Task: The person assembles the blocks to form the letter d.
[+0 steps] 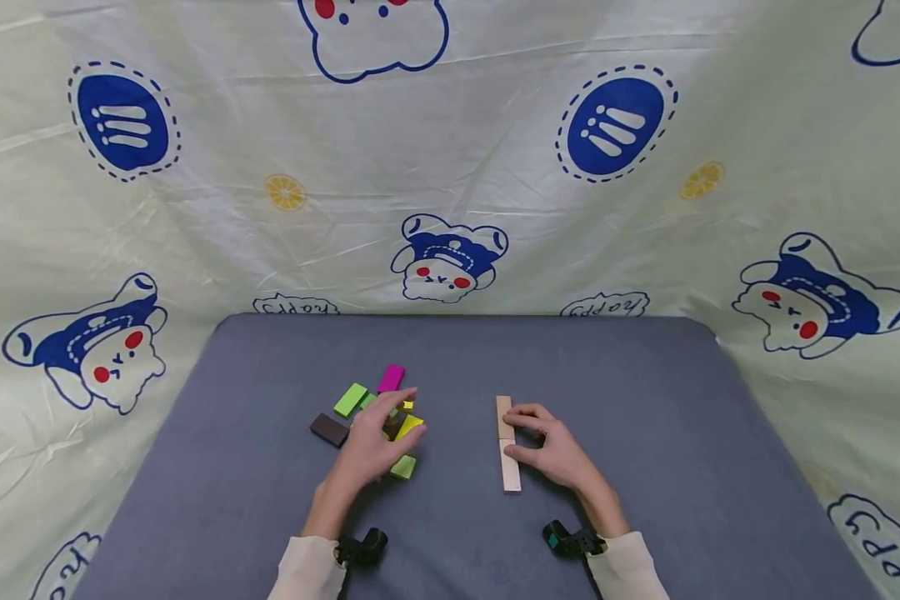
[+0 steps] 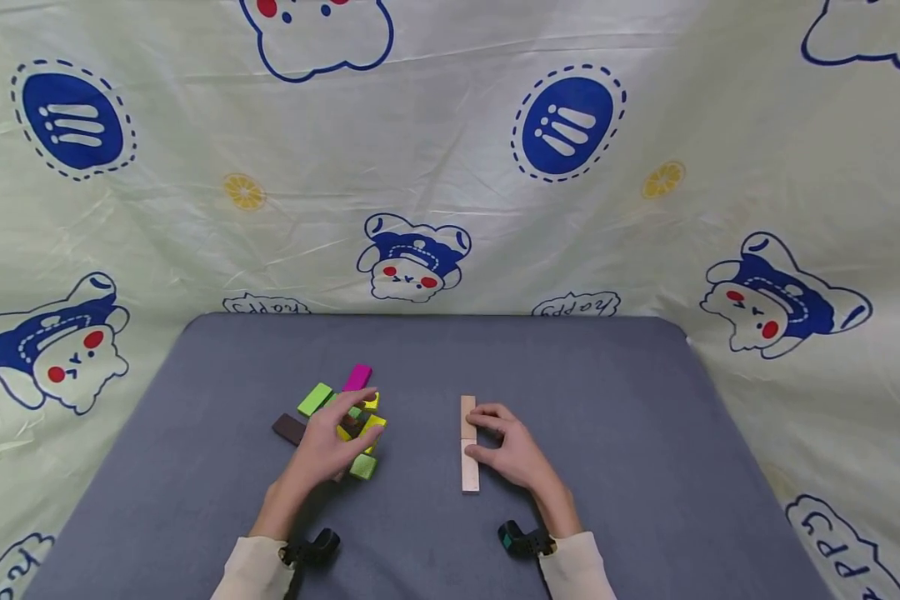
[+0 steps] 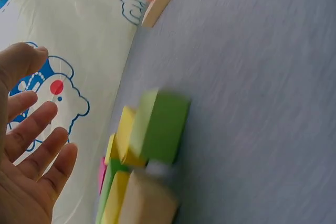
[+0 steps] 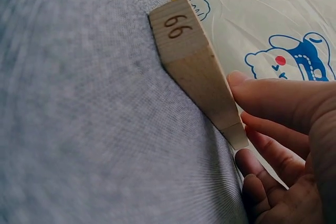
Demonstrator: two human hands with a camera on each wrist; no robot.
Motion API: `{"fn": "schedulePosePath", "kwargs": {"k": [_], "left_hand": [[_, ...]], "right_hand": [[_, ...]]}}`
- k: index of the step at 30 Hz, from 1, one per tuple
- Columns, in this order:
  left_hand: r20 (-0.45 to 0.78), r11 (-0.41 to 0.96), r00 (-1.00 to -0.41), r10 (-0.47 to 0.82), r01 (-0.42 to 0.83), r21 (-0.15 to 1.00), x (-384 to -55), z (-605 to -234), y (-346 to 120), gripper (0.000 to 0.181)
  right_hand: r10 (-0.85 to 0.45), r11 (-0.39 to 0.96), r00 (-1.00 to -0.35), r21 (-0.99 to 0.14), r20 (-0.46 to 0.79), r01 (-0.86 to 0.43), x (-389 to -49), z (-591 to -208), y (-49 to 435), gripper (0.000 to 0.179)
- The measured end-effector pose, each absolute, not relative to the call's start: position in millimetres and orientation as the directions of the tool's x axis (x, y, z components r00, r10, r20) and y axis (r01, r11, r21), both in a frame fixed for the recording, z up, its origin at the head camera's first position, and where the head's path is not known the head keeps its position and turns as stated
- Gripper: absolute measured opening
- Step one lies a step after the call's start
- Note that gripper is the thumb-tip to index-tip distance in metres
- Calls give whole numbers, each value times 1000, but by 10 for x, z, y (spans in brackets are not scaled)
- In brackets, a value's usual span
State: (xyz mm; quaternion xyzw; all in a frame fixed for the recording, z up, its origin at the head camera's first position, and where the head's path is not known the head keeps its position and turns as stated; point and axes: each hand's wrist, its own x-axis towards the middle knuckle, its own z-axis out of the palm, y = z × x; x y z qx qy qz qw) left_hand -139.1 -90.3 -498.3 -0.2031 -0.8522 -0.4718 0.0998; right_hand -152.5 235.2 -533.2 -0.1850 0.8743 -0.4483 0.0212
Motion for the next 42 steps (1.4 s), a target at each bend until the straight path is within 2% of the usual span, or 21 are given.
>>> {"fn": "schedulePosePath", "kwargs": {"k": [9, 14, 24, 32, 42], "left_hand": [[263, 615, -921, 286, 387, 687, -1684, -4859, -1132, 59], [239, 651, -906, 349, 418, 633, -1885, -4846, -1208, 59], [57, 736, -915, 399, 357, 576, -2245, -4842, -1331, 66], [-58, 779, -902, 428, 336, 529, -2366, -4878, -1387, 71], [-101, 795, -904, 416, 308, 522, -2418, -4923, -1373, 68]], "right_hand": [[-326, 534, -937, -792, 130, -295, -1528, -5322, 2346, 44], [-329, 532, -936, -794, 124, -293, -1504, -5338, 2356, 45], [-320, 528, -939, -799, 127, -288, -1518, -5322, 2355, 45], [-327, 509, -939, -817, 108, -271, -1526, -5305, 2342, 46], [-333, 500, -935, -818, 123, -285, -1512, -5326, 2361, 44]]}}
